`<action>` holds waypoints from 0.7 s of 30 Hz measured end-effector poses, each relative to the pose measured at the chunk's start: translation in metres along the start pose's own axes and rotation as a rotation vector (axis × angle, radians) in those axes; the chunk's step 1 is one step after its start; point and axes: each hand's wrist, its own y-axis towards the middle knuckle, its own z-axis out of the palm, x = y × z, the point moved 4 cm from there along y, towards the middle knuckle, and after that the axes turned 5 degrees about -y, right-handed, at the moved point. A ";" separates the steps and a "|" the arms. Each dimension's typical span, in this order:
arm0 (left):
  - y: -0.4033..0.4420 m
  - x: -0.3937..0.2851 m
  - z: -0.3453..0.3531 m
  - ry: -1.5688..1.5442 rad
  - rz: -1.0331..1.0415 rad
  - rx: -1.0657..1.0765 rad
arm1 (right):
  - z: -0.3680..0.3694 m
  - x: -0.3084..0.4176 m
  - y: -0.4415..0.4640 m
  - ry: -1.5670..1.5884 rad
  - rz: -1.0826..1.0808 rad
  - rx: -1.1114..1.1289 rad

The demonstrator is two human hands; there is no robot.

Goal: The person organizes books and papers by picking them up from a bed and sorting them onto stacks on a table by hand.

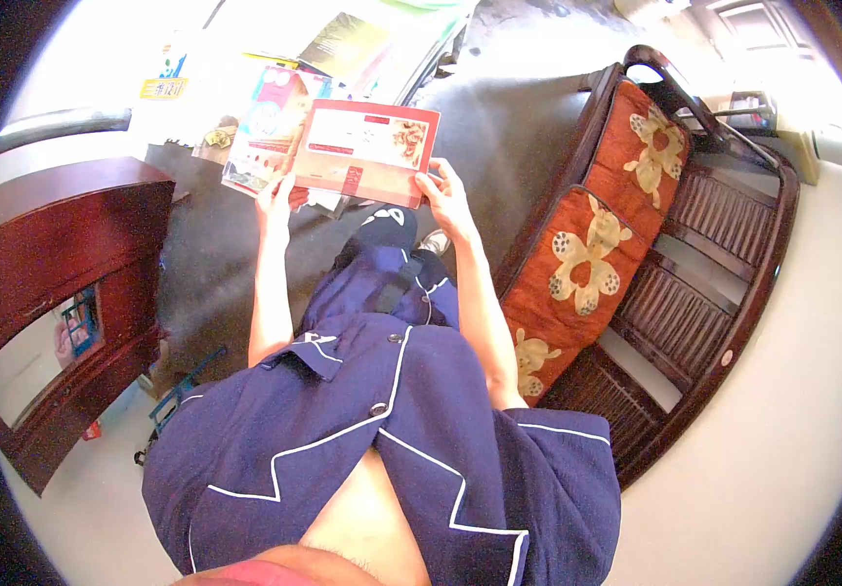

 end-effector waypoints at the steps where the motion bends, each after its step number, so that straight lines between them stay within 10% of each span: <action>1: 0.001 0.000 0.003 -0.006 -0.007 -0.005 | -0.006 0.003 0.005 -0.007 0.008 0.002; 21: 0.130 -0.084 0.110 0.459 0.172 -0.216 | -0.041 0.112 0.287 -0.469 0.056 0.157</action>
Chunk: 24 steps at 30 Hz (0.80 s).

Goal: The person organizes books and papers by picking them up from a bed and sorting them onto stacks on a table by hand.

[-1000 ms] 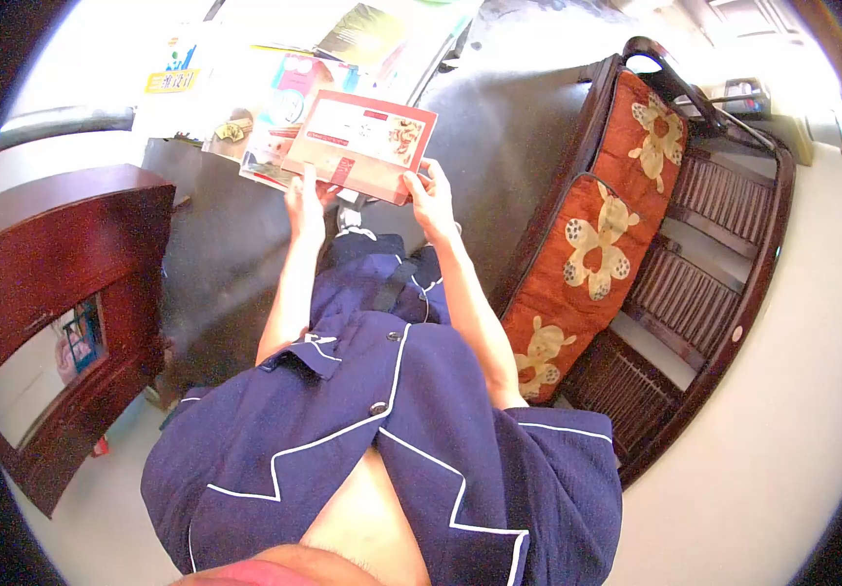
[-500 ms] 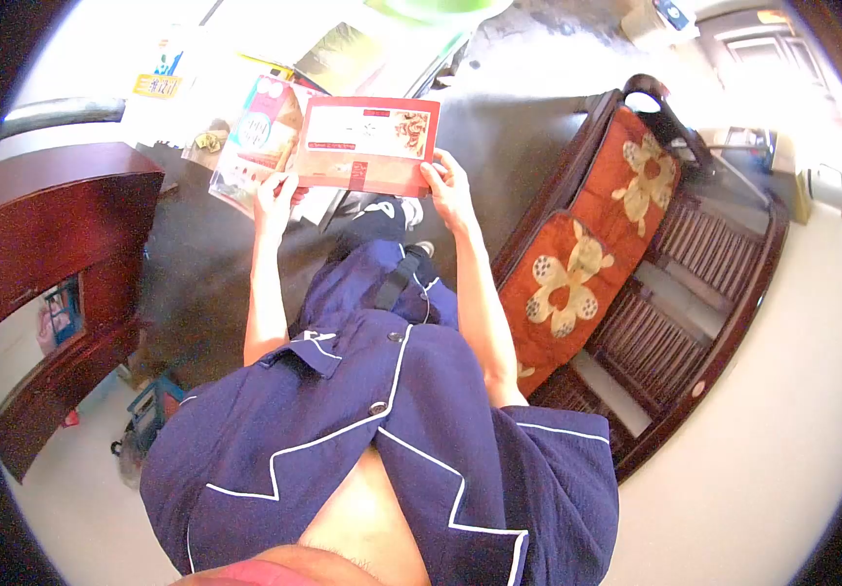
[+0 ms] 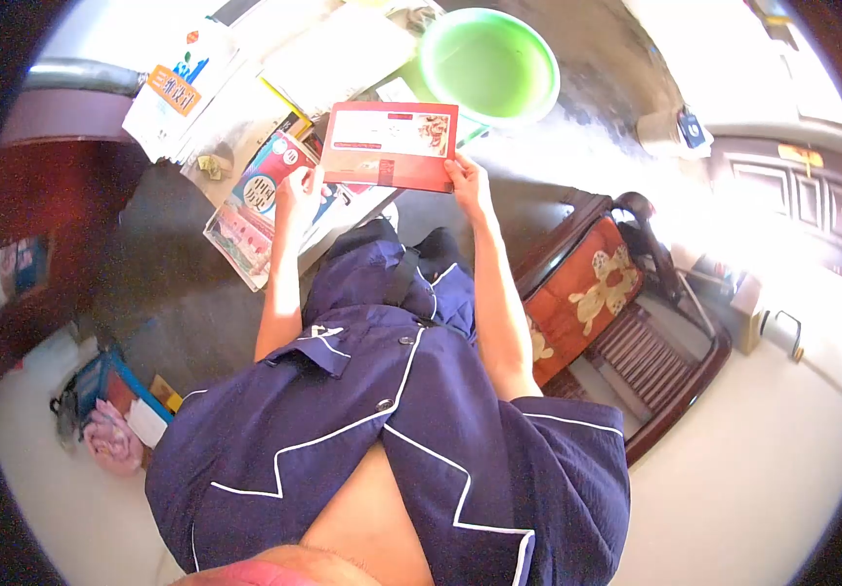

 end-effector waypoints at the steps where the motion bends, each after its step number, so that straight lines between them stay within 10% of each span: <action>1: 0.005 -0.001 0.002 0.104 -0.034 0.016 | -0.001 0.002 0.012 -0.012 -0.046 0.000; 10: 0.017 -0.003 0.031 0.420 -0.247 0.032 | 0.002 -0.022 0.127 0.018 0.019 0.234; 14: 0.014 -0.039 0.042 0.518 -0.271 -0.328 | 0.009 0.020 0.147 -0.361 -0.142 0.392; 20: 0.080 -0.017 0.085 0.330 0.117 -0.515 | 0.015 0.036 0.150 -0.874 -0.335 0.401; 24: 0.119 -0.017 0.093 0.625 0.236 -0.498 | 0.017 0.031 0.150 -0.674 -0.502 0.361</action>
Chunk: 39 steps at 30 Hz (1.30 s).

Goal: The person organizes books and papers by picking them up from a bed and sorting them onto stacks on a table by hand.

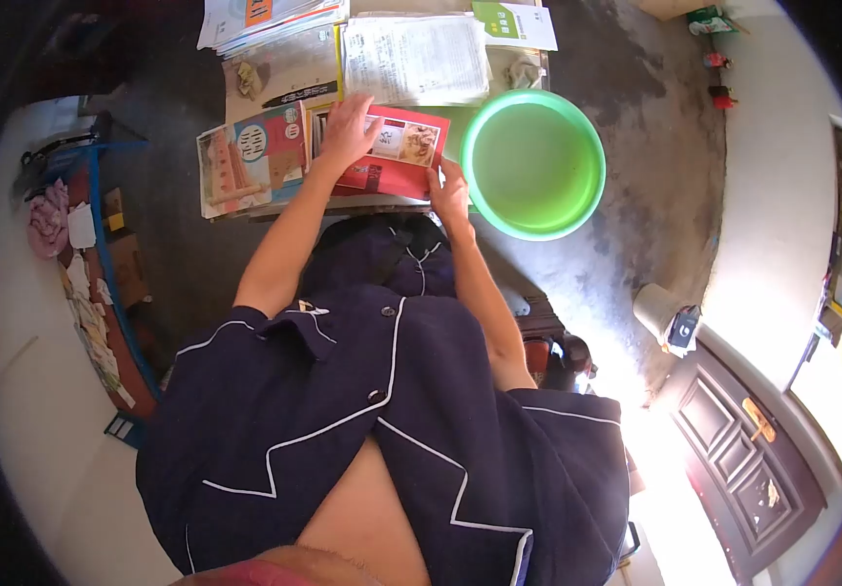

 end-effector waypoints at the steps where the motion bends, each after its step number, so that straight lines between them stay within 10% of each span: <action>1: 0.006 0.001 0.002 0.077 0.007 -0.036 | 0.001 -0.002 0.001 0.079 0.067 0.033; 4: 0.015 0.018 0.020 0.078 -0.172 0.347 | 0.009 -0.017 0.013 0.137 0.091 0.051; 16: -0.005 0.040 0.020 0.016 -0.264 0.357 | 0.029 -0.038 0.011 0.114 0.004 0.005; 20: -0.013 0.024 0.005 -0.080 -0.109 0.257 | 0.023 -0.028 0.007 0.148 0.098 0.015; 22: -0.018 0.011 -0.017 -0.101 0.049 -0.116 | 0.017 -0.014 0.004 0.182 0.158 0.069; 28: -0.091 -0.033 -0.063 -0.242 -0.310 -0.306 | -0.023 0.056 -0.006 -0.188 -0.229 -0.215; 39: -0.272 -0.061 -0.079 -0.437 -1.040 -0.616 | 0.077 0.135 -0.083 0.240 -0.470 0.843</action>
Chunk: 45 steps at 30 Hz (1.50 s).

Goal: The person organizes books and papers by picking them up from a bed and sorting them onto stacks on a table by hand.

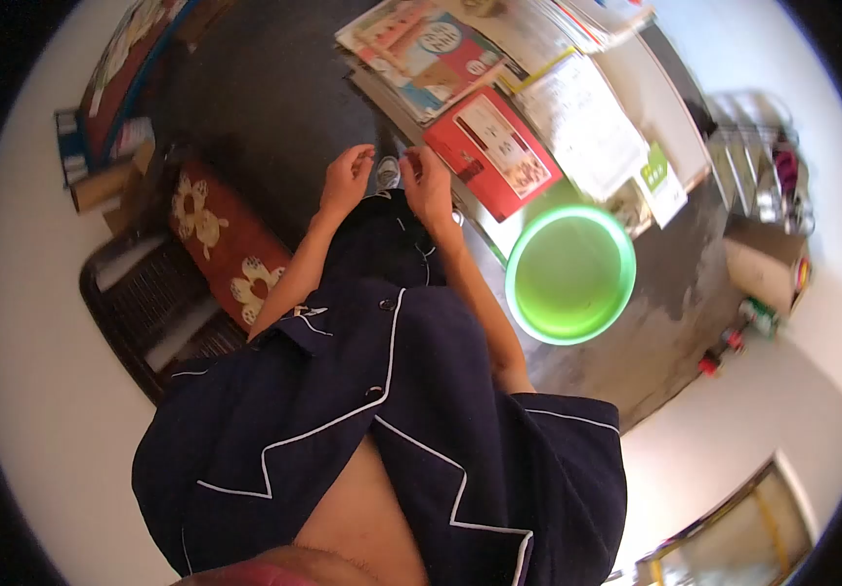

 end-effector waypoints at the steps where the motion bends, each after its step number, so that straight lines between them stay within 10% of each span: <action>1: -0.006 0.015 -0.010 -0.020 -0.008 -0.064 | 0.012 -0.001 0.001 -0.011 -0.017 0.044; 10: -0.031 0.080 -0.093 -0.099 -0.299 -0.212 | 0.131 0.016 0.027 -0.185 -0.116 0.563; 24: 0.034 0.192 -0.288 -0.126 -0.414 -0.376 | 0.347 0.082 0.116 -0.251 -0.199 0.754; 45: 0.328 0.258 -0.473 -0.105 -0.433 -0.600 | 0.589 0.209 0.436 -0.255 -0.227 0.996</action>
